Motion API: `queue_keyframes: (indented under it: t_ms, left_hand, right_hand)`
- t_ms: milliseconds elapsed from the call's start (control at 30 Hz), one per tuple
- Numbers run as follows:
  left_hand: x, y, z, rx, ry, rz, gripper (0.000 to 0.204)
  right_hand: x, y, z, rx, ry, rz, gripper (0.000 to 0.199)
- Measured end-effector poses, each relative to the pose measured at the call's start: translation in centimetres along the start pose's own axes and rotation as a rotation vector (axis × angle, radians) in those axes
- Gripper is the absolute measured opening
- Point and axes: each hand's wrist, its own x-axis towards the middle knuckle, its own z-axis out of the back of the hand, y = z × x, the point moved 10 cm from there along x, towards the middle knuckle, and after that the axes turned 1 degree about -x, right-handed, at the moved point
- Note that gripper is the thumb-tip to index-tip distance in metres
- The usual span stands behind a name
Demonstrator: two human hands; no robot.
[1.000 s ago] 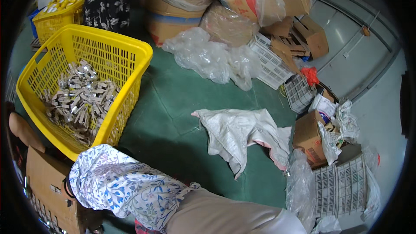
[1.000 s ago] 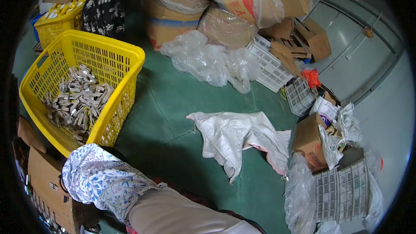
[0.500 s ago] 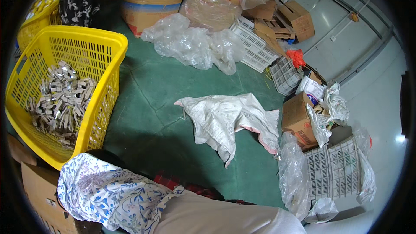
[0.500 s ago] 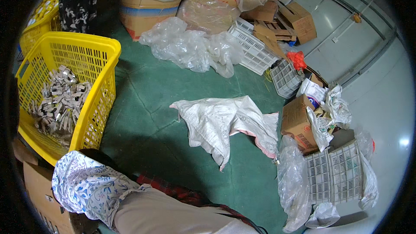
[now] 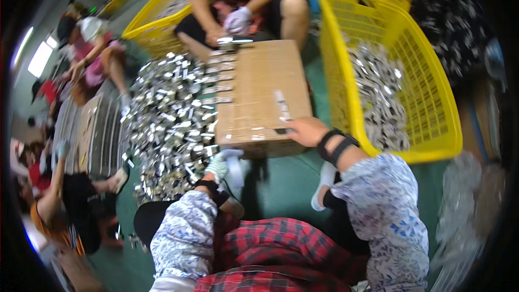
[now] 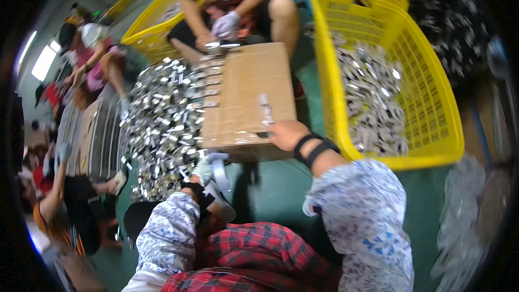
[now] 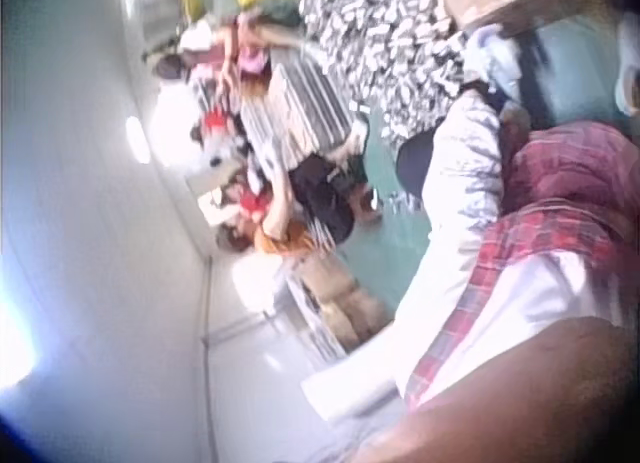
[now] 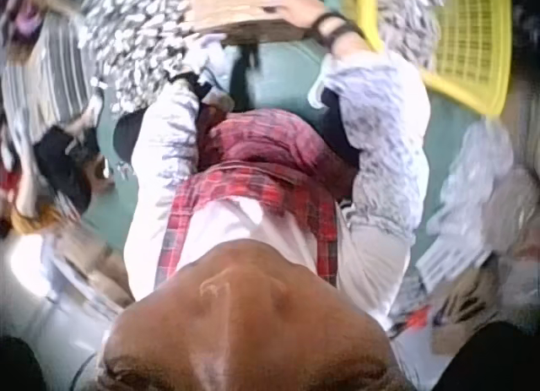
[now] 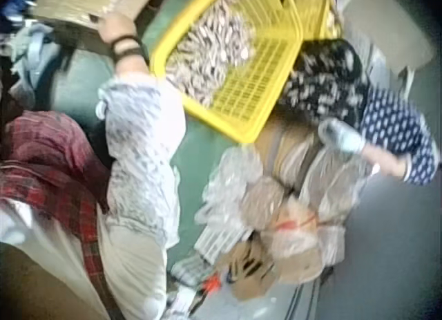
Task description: Sorting and packing metal manufacturing components into boxes at a workstation.
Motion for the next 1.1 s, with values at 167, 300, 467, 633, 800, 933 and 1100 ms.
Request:
queue_keyframes:
  t_ms: [167,300,467,633,800,933,1100]
  left_hand:
    - [-0.9,1.2,0.6,-0.044,-0.038,0.096,0.036]
    - [-0.6,-0.2,0.4,-0.193,-0.027,0.073,0.034]
    - [-0.3,1.7,0.4,-0.206,-0.013,0.13,0.032]
    - [-0.1,1.2,0.2,-0.144,-0.003,0.097,0.03]
    - [-0.5,2.1,-0.2,-0.23,-0.032,0.159,0.034]
    - [-0.5,1.9,-0.3,-0.262,-0.053,0.166,0.035]
    - [0.1,1.8,0.0,-0.228,-0.059,0.147,0.037]
  right_hand:
    - [1.0,1.8,-0.5,-0.006,0.141,-0.049,0.025]
    - [1.4,0.9,-0.6,-0.006,0.144,-0.041,0.025]
    - [1.9,1.5,-0.1,-0.012,0.174,-0.042,0.023]
    - [1.8,1.4,-0.2,-0.018,0.172,-0.033,0.023]
    - [1.4,1.6,-0.1,-0.01,0.165,-0.036,0.023]
    - [1.4,1.2,-0.3,0.005,0.154,-0.038,0.023]
    - [1.9,0.9,-0.3,0.003,0.131,-0.026,0.023]
